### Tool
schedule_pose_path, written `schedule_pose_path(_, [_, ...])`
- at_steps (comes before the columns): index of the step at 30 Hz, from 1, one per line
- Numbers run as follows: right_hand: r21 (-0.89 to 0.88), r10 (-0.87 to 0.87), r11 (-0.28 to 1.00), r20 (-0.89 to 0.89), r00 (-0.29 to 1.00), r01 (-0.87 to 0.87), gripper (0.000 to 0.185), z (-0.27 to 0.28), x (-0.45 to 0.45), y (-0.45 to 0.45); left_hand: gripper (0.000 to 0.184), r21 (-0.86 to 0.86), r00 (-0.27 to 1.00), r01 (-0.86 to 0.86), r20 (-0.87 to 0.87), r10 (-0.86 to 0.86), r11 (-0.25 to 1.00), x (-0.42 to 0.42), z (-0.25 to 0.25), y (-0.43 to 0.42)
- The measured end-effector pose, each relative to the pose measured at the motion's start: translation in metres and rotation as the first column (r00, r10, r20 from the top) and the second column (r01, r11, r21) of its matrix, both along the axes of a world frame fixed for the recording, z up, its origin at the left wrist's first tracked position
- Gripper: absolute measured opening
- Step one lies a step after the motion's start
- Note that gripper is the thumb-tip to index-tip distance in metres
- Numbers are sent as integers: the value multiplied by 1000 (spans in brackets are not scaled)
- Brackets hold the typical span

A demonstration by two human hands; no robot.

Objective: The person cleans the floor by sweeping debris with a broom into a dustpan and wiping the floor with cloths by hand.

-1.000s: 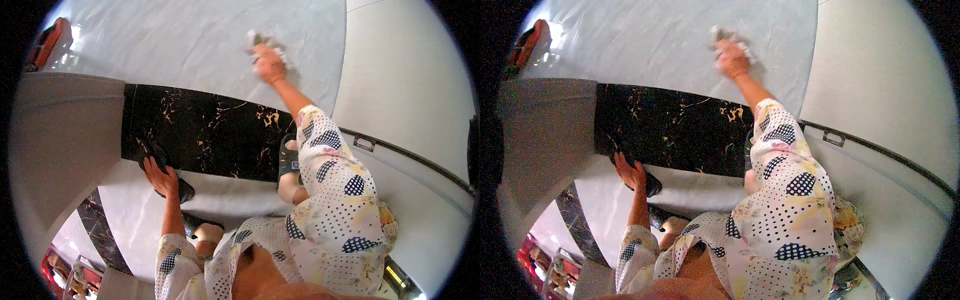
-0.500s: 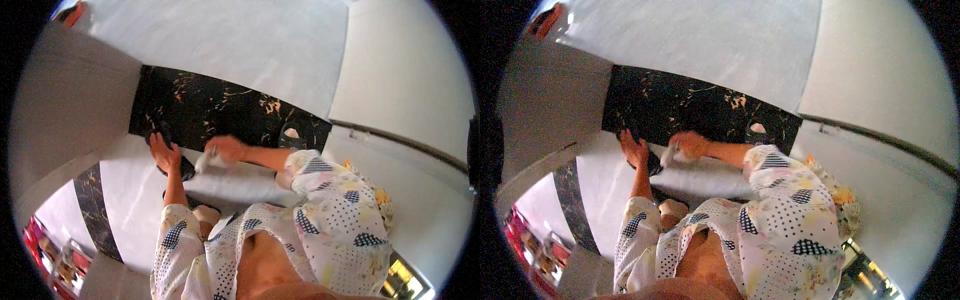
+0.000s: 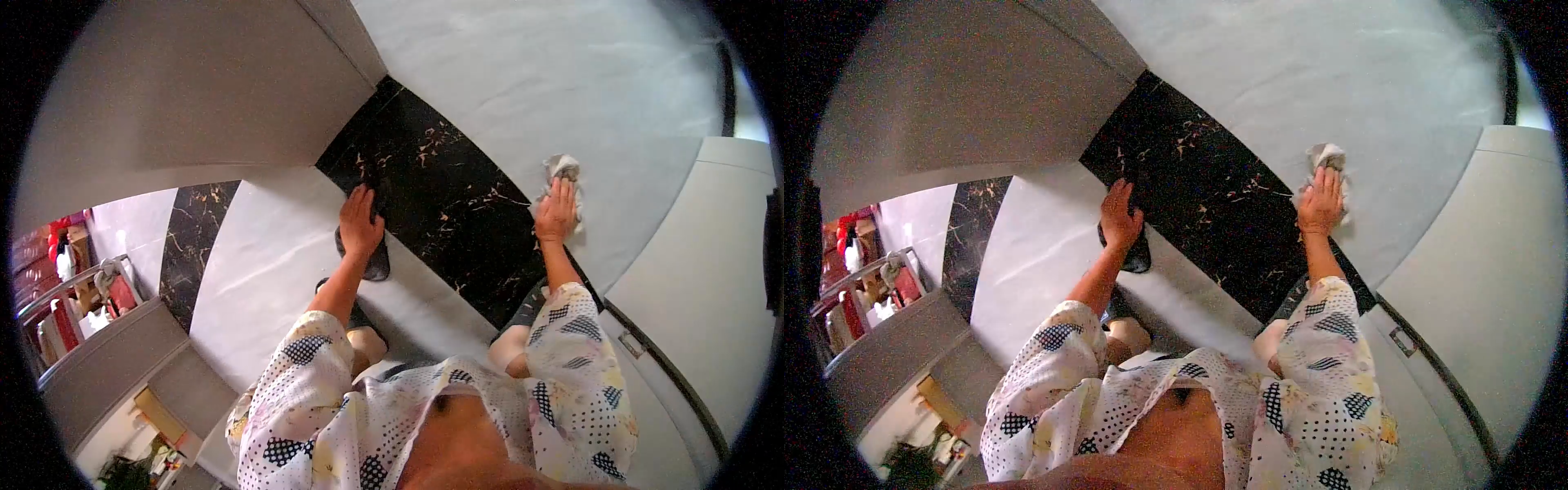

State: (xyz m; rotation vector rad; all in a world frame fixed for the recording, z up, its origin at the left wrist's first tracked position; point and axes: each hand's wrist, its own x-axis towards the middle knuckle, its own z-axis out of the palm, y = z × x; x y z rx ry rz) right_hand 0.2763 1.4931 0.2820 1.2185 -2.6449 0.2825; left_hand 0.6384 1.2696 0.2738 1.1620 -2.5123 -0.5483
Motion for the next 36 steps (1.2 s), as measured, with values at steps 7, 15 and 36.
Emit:
schedule_pose_path(7, [24, 6, 1000, 17, 1000, -6, 50, -2, 2, -11, 31, 7, 901, 346, -280, -330, 938, -137, 8, -145])
schedule_pose_path(15, [-12, 26, 1000, 17, 1000, -26, 48, -6, 1, -16, 33, -488, 924, 300, -67, -377, 820, -205, -24, -200])
schedule_pose_path(36, [-26, 366, 923, 368, 855, -384, 44, 7, 254, 52, 76, 293, 811, 564, -20, -585, 772, 26, 27, 152])
